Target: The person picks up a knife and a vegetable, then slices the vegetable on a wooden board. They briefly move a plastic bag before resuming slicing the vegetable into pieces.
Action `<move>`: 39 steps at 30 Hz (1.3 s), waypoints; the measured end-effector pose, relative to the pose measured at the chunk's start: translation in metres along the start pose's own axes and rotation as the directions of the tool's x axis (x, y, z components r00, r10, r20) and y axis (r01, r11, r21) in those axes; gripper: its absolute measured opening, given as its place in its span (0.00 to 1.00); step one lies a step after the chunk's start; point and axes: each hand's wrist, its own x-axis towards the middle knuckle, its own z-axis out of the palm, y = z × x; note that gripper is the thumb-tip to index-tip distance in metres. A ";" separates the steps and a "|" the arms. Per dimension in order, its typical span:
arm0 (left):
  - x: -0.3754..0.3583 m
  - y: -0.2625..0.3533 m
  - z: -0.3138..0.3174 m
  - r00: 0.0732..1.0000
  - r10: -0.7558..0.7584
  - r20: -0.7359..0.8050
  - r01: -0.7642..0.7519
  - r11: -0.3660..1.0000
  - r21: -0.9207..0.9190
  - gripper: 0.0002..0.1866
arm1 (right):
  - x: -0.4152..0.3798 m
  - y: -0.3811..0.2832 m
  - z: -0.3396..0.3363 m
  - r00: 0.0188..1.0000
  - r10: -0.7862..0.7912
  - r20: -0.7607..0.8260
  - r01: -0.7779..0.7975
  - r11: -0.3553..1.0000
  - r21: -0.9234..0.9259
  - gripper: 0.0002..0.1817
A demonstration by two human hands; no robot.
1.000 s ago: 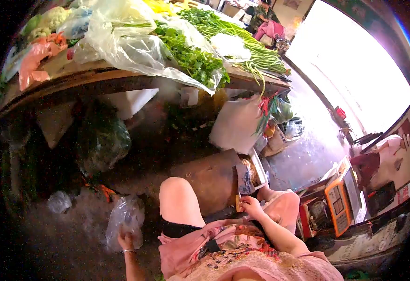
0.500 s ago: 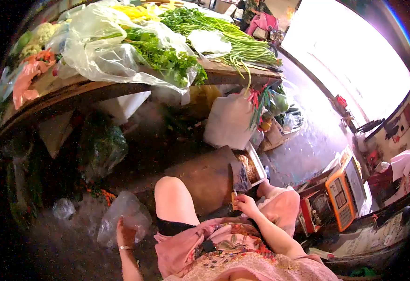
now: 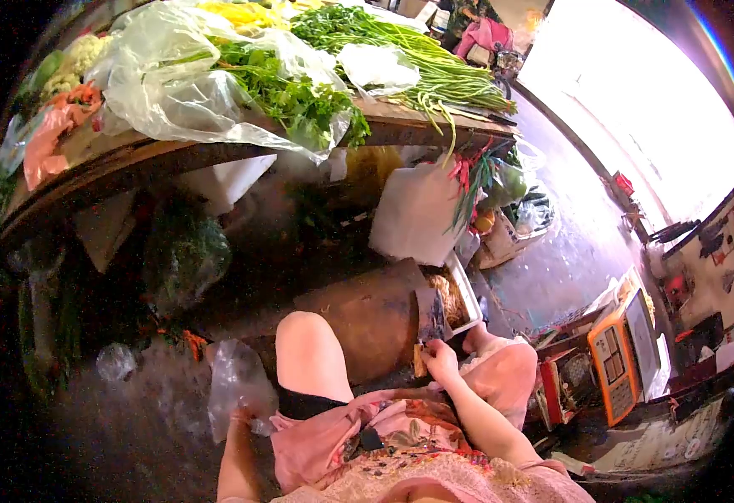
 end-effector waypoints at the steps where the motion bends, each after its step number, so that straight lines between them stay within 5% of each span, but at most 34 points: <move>1: 0.009 0.001 0.000 0.988 0.065 -0.137 -0.023 0.959 0.283 0.16 | 0.000 -0.001 0.000 1.000 0.001 0.003 -0.001 1.000 -0.001 0.22; 3: 0.029 0.001 -0.003 0.927 0.156 -0.340 0.075 0.812 0.578 0.17 | 0.003 -0.009 0.004 0.999 -0.003 0.042 0.008 0.994 -0.111 0.24; 7: 0.056 -0.028 0.018 0.983 -0.173 -0.054 0.182 0.952 0.246 0.18 | 0.000 -0.024 0.003 0.990 0.102 0.094 -0.098 0.994 -0.042 0.25; 9: 0.068 -0.038 0.032 0.967 -0.254 0.024 0.246 0.954 0.171 0.19 | 0.006 -0.007 0.017 1.000 0.001 -0.008 -0.002 0.994 -0.112 0.26; 11: 0.082 -0.047 0.053 0.962 -0.266 0.055 0.255 0.954 0.157 0.21 | -0.001 -0.032 0.004 0.998 0.061 0.031 -0.060 0.998 -0.031 0.26; 12: 0.090 -0.050 0.064 0.973 -0.228 0.040 0.217 0.959 0.183 0.22 | -0.003 -0.042 -0.002 0.990 0.119 0.071 -0.123 0.991 0.054 0.26; 13: 0.094 -0.048 0.064 0.996 -0.062 -0.057 0.081 0.894 0.441 0.21 | 0.004 -0.028 0.013 0.997 -0.066 -0.051 0.064 0.997 -0.037 0.26; 14: 0.100 -0.044 0.064 0.985 0.130 -0.111 -0.022 0.741 0.671 0.22 | 0.007 -0.013 0.022 0.996 -0.070 -0.056 0.067 0.996 -0.056 0.24; 16: 0.102 -0.038 0.062 0.994 0.013 -0.106 0.045 0.851 0.523 0.22 | 0.003 -0.024 0.021 0.995 -0.095 -0.031 0.098 0.989 0.112 0.24; 17: 0.104 -0.035 0.062 0.994 -0.036 -0.101 0.080 0.876 0.476 0.22 | 0.002 -0.028 0.024 0.983 -0.168 -0.069 0.171 0.984 0.050 0.24; 18: 0.106 -0.032 0.064 0.993 -0.067 -0.097 0.103 0.891 0.443 0.22 | -0.004 -0.046 0.017 0.995 0.045 0.085 -0.074 0.923 0.378 0.24; 20: 0.111 -0.030 0.067 0.990 -0.111 -0.090 0.138 0.907 0.398 0.22 | 0.002 -0.030 0.031 0.989 -0.128 0.070 0.134 0.986 -0.096 0.25; 39: 0.122 -0.044 0.070 0.853 -0.513 -0.092 0.508 0.858 -0.077 0.24 | 0.016 -0.038 0.040 0.987 -0.073 0.140 0.113 0.947 -0.300 0.25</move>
